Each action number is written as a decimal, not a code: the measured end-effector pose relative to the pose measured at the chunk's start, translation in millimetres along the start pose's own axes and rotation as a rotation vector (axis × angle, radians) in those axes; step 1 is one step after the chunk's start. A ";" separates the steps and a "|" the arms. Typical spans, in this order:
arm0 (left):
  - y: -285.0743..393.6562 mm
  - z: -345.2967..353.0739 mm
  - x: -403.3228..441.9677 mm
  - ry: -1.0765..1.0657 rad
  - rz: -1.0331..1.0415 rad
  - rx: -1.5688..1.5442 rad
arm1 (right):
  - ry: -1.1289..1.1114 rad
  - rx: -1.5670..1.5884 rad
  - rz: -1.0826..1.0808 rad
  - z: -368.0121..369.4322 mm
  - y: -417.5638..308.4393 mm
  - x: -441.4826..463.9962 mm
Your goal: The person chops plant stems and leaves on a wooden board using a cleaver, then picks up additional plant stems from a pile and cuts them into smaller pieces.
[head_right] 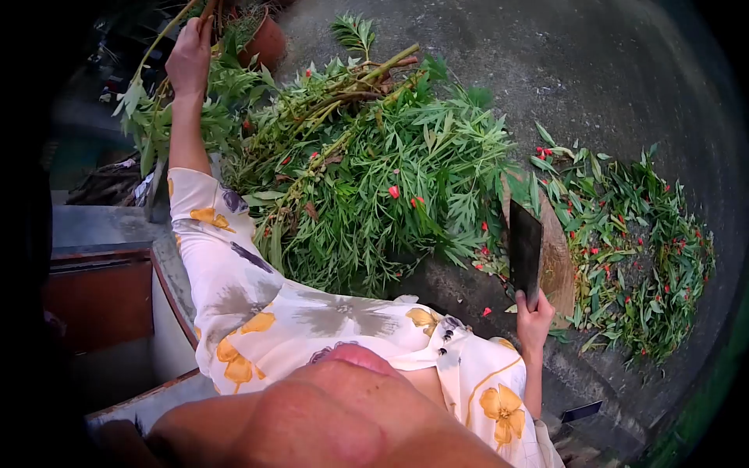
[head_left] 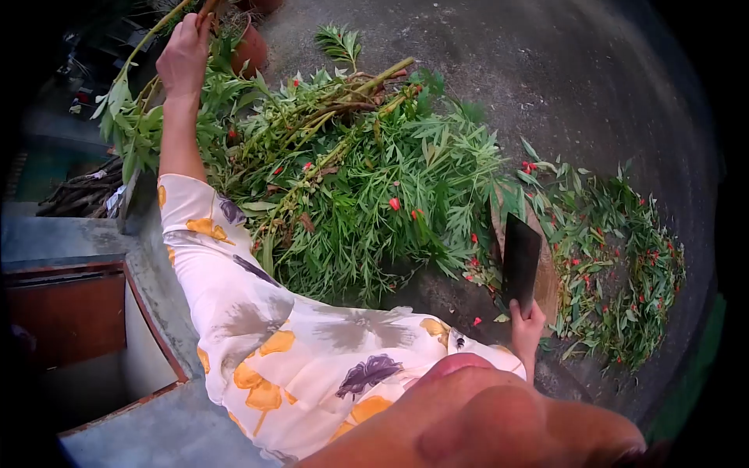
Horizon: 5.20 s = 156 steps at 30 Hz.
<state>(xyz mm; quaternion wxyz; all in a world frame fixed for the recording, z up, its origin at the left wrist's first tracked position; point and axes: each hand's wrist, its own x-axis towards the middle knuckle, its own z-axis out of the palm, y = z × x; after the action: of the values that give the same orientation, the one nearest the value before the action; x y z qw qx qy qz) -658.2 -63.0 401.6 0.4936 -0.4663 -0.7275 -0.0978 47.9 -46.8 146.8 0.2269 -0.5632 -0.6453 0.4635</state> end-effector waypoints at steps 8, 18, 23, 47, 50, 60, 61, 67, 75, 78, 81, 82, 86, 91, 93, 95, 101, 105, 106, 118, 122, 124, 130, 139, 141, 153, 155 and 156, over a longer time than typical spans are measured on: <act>151.5 -180.9 19.0 -0.155 0.559 0.055 | 0.113 0.095 -0.099 -26.4 17.5 -34.3; 425.8 -103.2 -298.3 -1.301 0.366 -1.052 | 0.137 0.023 -0.068 -43.0 43.5 -61.4; 392.2 -147.0 -236.1 -1.614 0.551 -1.481 | 0.096 0.019 -0.102 -51.4 54.1 -56.0; 41.4 102.7 -207.4 -1.094 -0.550 -0.565 | 0.016 -0.088 0.015 -7.7 31.9 -16.7; 29.9 96.8 -222.6 -0.825 -0.620 -0.765 | 0.002 -0.088 0.055 -4.0 27.4 -11.0; 27.5 -0.4 -135.1 -0.728 -0.367 -0.294 | 0.002 -0.021 0.004 0.7 8.9 -8.4; 23.1 -1.9 -133.7 -0.897 -0.389 -0.186 | -0.002 -0.046 -0.017 -0.9 7.9 -8.8; 49.8 -80.3 -87.7 -0.558 -0.338 0.026 | -0.003 -0.032 -0.009 -10.3 18.1 -23.9; 59.5 -195.5 -79.4 0.025 -0.326 0.054 | 0.048 0.049 -0.044 -20.0 31.4 -34.2; 112.7 -226.7 -113.1 0.000 -0.192 -0.208 | 0.067 0.062 -0.026 -22.6 39.8 -37.4; 180.0 -222.0 -185.6 -0.269 -0.051 -0.435 | 0.086 0.079 -0.008 -28.7 47.6 -44.9; 201.1 -212.9 -216.6 -0.398 -0.011 -0.532 | 0.099 0.096 -0.010 -30.4 47.0 -47.1; 247.2 -176.9 -326.0 -0.738 -0.059 -0.713 | 0.087 0.102 0.064 -43.4 68.3 -57.2; 252.8 -194.8 -303.2 -0.783 -0.179 -0.701 | 0.096 0.046 0.117 -61.2 87.8 -67.2; 254.1 -198.4 -289.0 -0.787 -0.184 -0.687 | 0.109 0.058 0.123 -61.0 93.8 -65.7; 255.1 -202.2 -279.3 -0.692 -0.090 -0.629 | 0.127 0.071 0.136 -62.3 101.6 -65.6; 266.5 -191.9 -252.2 -0.605 -0.057 -0.711 | 0.140 0.101 0.193 -60.4 109.8 -64.4; 284.4 -177.0 -247.7 -0.612 -0.015 -0.698 | 0.139 0.131 0.173 -58.1 111.0 -68.3; 284.4 -173.5 -247.3 -0.666 -0.015 -0.651 | 0.138 0.115 0.166 -58.1 112.0 -69.6; 310.1 -149.9 -283.6 -0.963 -0.049 -0.654 | 0.088 0.075 0.128 -58.5 96.3 -67.3; 311.1 -137.8 -274.5 -0.941 -0.002 -0.646 | 0.102 0.060 0.110 -59.9 90.5 -68.1; 302.6 -138.7 -265.9 -0.902 0.005 -0.679 | 0.105 0.051 0.095 -62.8 95.0 -68.4; 304.8 -146.8 -259.9 -0.896 0.062 -0.550 | 0.137 0.058 0.121 -62.6 99.8 -72.0; 309.0 -135.3 -268.4 -1.017 0.119 -0.460 | 0.131 0.088 0.155 -66.5 111.3 -72.4; 306.9 -130.6 -268.6 -0.993 0.130 -0.473 | 0.138 0.075 0.138 -64.8 109.3 -70.3; 292.5 -150.6 -237.9 -0.838 0.075 -0.412 | 0.104 0.076 0.138 -67.3 112.8 -68.7; 293.7 -145.8 -262.9 -0.932 0.216 -0.432 | 0.109 0.074 0.118 -67.3 104.7 -68.3; 296.0 -152.9 -257.8 -1.034 0.272 -0.366 | 0.119 0.073 0.108 -67.6 101.3 -68.1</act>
<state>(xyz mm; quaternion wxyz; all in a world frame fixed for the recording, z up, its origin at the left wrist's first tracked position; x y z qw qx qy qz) -312.8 -143.5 174.2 -0.0076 -0.6213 -0.7791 0.0833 173.2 -93.9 107.6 0.2599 -0.6150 -0.5821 0.4640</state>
